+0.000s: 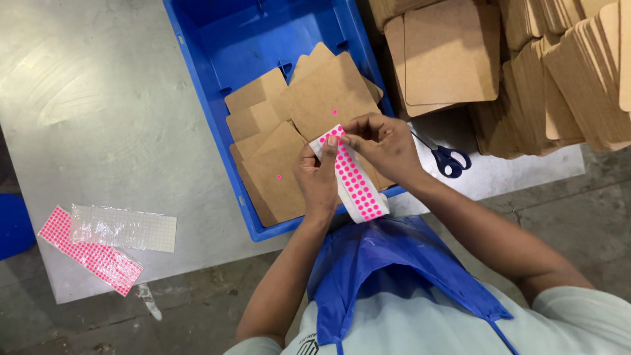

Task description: The person peels pink round dot stickers from a white backing strip and presses them onto cardboard pieces in a blue bin. They reposition the strip, apply stickers along its length, and handle stacks of cardboard pieces between applications.

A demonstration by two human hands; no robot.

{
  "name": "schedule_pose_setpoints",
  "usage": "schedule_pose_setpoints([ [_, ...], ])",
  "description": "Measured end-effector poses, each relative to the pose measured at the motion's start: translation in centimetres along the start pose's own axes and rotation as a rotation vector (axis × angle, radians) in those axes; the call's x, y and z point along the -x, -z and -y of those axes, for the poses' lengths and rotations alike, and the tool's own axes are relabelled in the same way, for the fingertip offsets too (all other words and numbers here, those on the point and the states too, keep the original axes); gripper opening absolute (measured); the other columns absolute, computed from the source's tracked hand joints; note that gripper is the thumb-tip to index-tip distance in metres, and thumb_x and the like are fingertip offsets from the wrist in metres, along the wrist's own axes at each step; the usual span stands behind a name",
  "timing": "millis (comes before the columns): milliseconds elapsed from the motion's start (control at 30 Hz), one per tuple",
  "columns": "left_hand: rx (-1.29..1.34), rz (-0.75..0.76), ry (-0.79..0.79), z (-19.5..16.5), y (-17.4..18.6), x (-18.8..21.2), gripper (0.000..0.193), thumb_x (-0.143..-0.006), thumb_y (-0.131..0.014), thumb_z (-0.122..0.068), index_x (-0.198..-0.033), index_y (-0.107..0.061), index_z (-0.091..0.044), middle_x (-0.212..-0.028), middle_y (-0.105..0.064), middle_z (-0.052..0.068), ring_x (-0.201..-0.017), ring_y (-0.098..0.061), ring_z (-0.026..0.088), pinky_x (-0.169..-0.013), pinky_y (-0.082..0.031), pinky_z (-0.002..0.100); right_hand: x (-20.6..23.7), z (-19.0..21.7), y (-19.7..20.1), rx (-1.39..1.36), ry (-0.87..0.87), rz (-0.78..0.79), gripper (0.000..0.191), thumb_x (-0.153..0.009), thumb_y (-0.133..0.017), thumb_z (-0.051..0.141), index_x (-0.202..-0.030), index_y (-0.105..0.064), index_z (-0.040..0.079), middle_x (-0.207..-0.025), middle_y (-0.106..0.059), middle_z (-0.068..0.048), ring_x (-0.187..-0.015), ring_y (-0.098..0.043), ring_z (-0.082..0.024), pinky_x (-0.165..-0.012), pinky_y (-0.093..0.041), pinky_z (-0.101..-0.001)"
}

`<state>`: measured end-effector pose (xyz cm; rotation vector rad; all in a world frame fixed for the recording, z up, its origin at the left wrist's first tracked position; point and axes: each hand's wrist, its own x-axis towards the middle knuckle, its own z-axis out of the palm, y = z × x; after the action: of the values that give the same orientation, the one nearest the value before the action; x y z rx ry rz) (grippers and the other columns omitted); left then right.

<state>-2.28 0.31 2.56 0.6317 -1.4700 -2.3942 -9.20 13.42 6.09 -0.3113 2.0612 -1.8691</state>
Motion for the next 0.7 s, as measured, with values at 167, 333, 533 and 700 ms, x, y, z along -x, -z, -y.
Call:
schedule_pose_setpoints([
  [167,-0.051,-0.057,-0.072,-0.5,-0.4,0.0,0.023,-0.100,-0.074,-0.021,-0.105,-0.073,0.001,-0.090,-0.072,0.000,-0.079,-0.062,0.004,-0.071,-0.051,0.022,0.5,0.9,-0.8,0.043,0.067,-0.042,0.018,-0.095,-0.076,0.009,-0.108,-0.072,-0.003,-0.102,-0.077,-0.006,-0.093,-0.070,-0.007,-0.084,-0.058,-0.0228],
  [333,0.004,-0.061,-0.073,-0.5,-0.3,-0.1,0.022,-0.098,-0.074,-0.020,-0.105,-0.072,0.000,-0.089,-0.072,0.000,-0.078,-0.063,0.004,-0.070,-0.052,0.022,-0.1,0.5,-0.4,-0.216,-0.019,0.023,0.021,-0.094,-0.075,0.010,-0.110,-0.070,-0.002,-0.102,-0.076,-0.004,-0.092,-0.070,-0.006,-0.084,-0.057,-0.0229],
  [533,-0.007,-0.082,-0.060,0.0,0.8,-0.2,0.020,-0.099,-0.074,-0.020,-0.103,-0.073,0.000,-0.085,-0.069,-0.002,-0.072,-0.058,0.002,-0.064,-0.047,0.021,-0.6,-0.9,-0.2,-0.141,-0.022,0.068,0.015,-0.097,-0.075,0.009,-0.104,-0.069,-0.002,-0.095,-0.071,-0.002,-0.087,-0.065,-0.005,-0.077,-0.054,-0.0227],
  [700,-0.005,-0.073,-0.025,-0.1,1.8,0.1,0.019,-0.101,-0.073,-0.020,-0.098,-0.069,-0.002,-0.081,-0.062,-0.006,-0.068,-0.050,0.001,-0.060,-0.041,0.020,-3.9,-1.5,8.2,0.421,0.215,-0.240,0.009,-0.098,-0.070,0.009,-0.104,-0.066,0.003,-0.094,-0.070,-0.007,-0.082,-0.068,-0.014,-0.074,-0.056,-0.0271],
])
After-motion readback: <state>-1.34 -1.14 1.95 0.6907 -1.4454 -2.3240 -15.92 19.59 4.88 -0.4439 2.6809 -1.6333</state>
